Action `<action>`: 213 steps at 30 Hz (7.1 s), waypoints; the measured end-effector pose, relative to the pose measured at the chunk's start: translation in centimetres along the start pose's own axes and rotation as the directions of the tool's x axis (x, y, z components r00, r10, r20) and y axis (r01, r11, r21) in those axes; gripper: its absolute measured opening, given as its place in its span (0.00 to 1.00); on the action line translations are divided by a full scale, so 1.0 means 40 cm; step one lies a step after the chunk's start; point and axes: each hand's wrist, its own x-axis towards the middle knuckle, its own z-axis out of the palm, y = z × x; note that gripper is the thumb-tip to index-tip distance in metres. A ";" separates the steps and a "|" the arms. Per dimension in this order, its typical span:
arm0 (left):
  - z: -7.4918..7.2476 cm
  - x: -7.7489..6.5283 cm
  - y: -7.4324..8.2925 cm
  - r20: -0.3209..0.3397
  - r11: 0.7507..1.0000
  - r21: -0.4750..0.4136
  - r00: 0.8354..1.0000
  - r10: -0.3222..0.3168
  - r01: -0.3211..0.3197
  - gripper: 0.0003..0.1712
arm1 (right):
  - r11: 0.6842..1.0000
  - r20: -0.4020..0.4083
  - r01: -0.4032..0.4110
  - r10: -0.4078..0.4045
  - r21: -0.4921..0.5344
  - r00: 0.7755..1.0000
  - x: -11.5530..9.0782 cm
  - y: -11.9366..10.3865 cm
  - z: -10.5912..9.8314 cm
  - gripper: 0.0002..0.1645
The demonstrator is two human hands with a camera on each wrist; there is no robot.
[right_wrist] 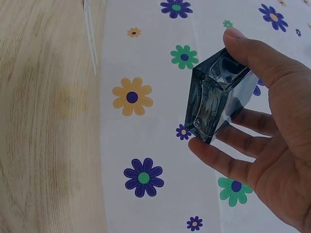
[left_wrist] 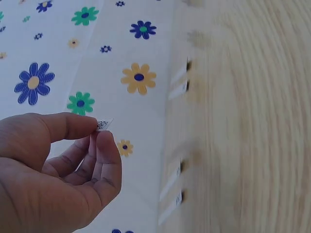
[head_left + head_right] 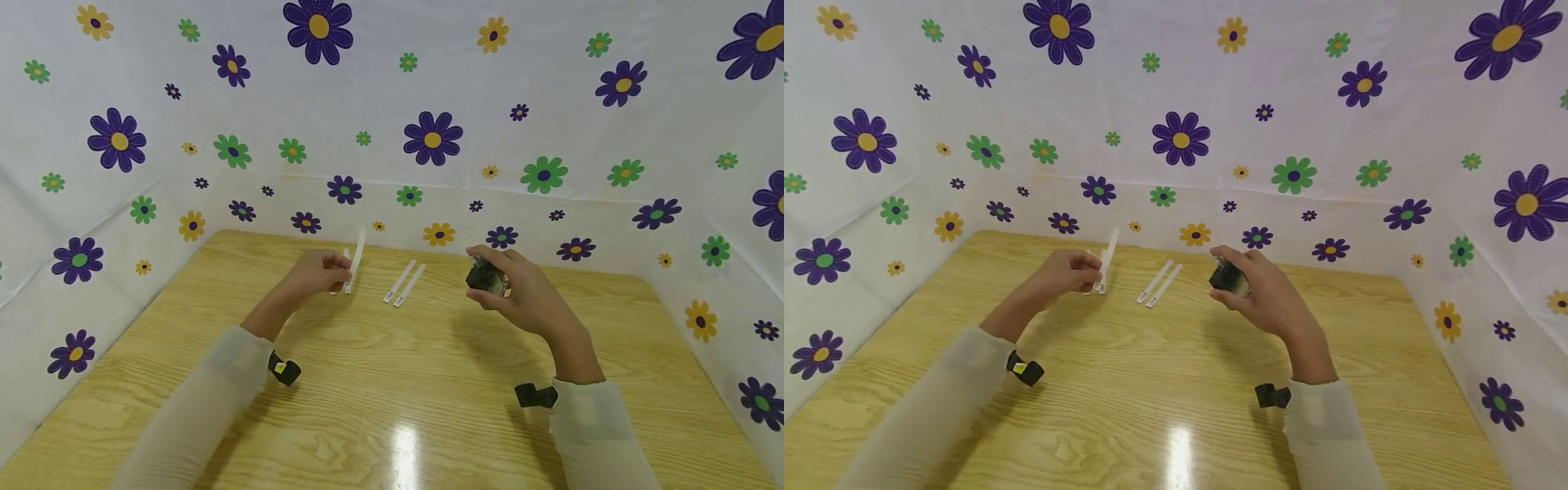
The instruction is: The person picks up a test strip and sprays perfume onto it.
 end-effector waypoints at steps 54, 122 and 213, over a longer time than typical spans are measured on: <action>0.227 -0.094 0.130 0.286 0.947 0.008 0.909 0.305 -0.320 0.07 | 0.993 -0.034 0.115 -0.116 -0.016 0.993 0.011 -0.016 0.018 0.41; 0.230 -0.097 0.128 0.289 0.949 -0.017 0.907 0.307 -0.316 0.06 | 0.994 -0.004 0.095 -0.095 -0.062 0.995 0.004 -0.015 0.017 0.38; 0.283 0.139 0.048 0.267 0.944 0.306 0.963 0.036 -0.120 0.06 | 0.993 -0.012 0.088 -0.089 -0.077 0.996 -0.001 -0.014 -0.006 0.39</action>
